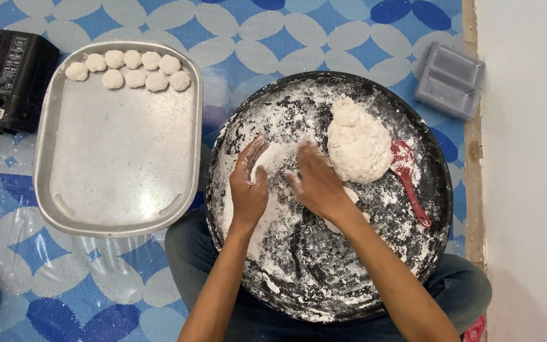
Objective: Shaping small balls of dough by hand on a floured surface.
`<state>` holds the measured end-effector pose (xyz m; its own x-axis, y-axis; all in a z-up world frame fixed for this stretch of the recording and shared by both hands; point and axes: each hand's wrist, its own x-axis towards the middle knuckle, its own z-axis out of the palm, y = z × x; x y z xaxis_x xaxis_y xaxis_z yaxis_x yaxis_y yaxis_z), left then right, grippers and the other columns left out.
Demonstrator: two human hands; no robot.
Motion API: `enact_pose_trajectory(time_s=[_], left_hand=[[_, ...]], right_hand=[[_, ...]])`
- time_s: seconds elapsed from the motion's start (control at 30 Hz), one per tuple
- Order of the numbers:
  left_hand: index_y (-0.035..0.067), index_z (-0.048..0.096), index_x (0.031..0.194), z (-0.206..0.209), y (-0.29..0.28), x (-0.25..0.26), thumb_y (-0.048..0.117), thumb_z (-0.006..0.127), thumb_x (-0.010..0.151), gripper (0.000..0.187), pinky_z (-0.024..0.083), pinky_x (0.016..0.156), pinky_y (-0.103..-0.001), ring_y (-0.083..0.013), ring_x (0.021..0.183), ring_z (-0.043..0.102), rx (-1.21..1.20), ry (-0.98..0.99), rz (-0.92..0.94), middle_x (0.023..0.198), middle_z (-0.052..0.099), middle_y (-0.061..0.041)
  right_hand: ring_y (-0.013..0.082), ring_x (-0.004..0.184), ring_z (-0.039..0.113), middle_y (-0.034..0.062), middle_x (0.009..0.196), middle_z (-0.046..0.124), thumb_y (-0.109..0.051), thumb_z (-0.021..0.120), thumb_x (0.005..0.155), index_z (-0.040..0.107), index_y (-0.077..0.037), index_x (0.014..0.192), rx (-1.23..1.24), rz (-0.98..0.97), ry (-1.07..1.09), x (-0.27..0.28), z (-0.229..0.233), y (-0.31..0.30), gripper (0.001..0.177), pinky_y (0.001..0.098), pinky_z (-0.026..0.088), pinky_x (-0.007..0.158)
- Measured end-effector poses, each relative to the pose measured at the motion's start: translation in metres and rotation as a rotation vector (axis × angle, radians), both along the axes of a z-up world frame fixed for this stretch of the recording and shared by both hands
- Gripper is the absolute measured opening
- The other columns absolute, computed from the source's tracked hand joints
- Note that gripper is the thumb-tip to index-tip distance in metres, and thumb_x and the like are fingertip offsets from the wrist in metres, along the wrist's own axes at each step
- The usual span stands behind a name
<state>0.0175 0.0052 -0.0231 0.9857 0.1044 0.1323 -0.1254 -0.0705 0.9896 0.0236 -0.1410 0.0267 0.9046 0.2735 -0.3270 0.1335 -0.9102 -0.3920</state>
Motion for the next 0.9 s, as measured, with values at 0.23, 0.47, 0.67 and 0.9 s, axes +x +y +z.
enact_pose_trajectory(time_s=[0.23,0.47,0.67,0.9], left_hand=[[-0.003,0.052,0.138,0.007,0.003,0.001,-0.009,0.043,0.091,0.048,0.039,0.114,-0.053,-0.0381,0.131,0.054,-0.003,-0.003,-0.019,0.135,0.061,-0.025],[-0.001,0.057,0.133,-0.01,0.001,0.0,-0.002,0.047,0.096,0.038,0.043,0.11,-0.049,-0.0347,0.126,0.059,0.01,0.013,-0.003,0.129,0.066,-0.021],[0.0,0.061,0.128,0.001,0.003,-0.001,0.007,0.054,0.1,0.03,0.046,0.108,-0.048,-0.0335,0.122,0.062,-0.005,0.025,0.037,0.124,0.069,-0.02],[-0.001,0.061,0.128,-0.005,0.002,-0.001,0.009,0.054,0.101,0.029,0.046,0.109,-0.049,-0.0336,0.121,0.063,-0.001,0.02,0.038,0.123,0.069,-0.02]], right_hand=[[0.044,0.147,0.019,0.0322,0.159,0.019,-0.016,0.034,0.098,0.012,0.007,0.154,0.546,-0.089,0.295,-0.016,0.057,0.006,0.065,0.0564,0.014,0.12],[0.0417,0.145,0.028,0.0335,0.154,0.029,-0.026,0.047,0.098,0.022,0.006,0.154,0.169,0.007,0.146,-0.015,0.025,0.004,0.069,0.056,0.024,0.118],[0.0421,0.142,0.036,0.0368,0.149,0.037,-0.049,0.037,0.105,0.022,0.011,0.153,-0.394,0.363,0.066,-0.04,0.022,0.022,0.078,0.0553,0.025,0.118],[0.0434,0.146,0.028,0.0358,0.154,0.031,-0.055,0.043,0.1,0.023,0.012,0.152,-0.343,0.119,-0.024,-0.003,0.006,0.01,0.087,0.059,0.021,0.117]])
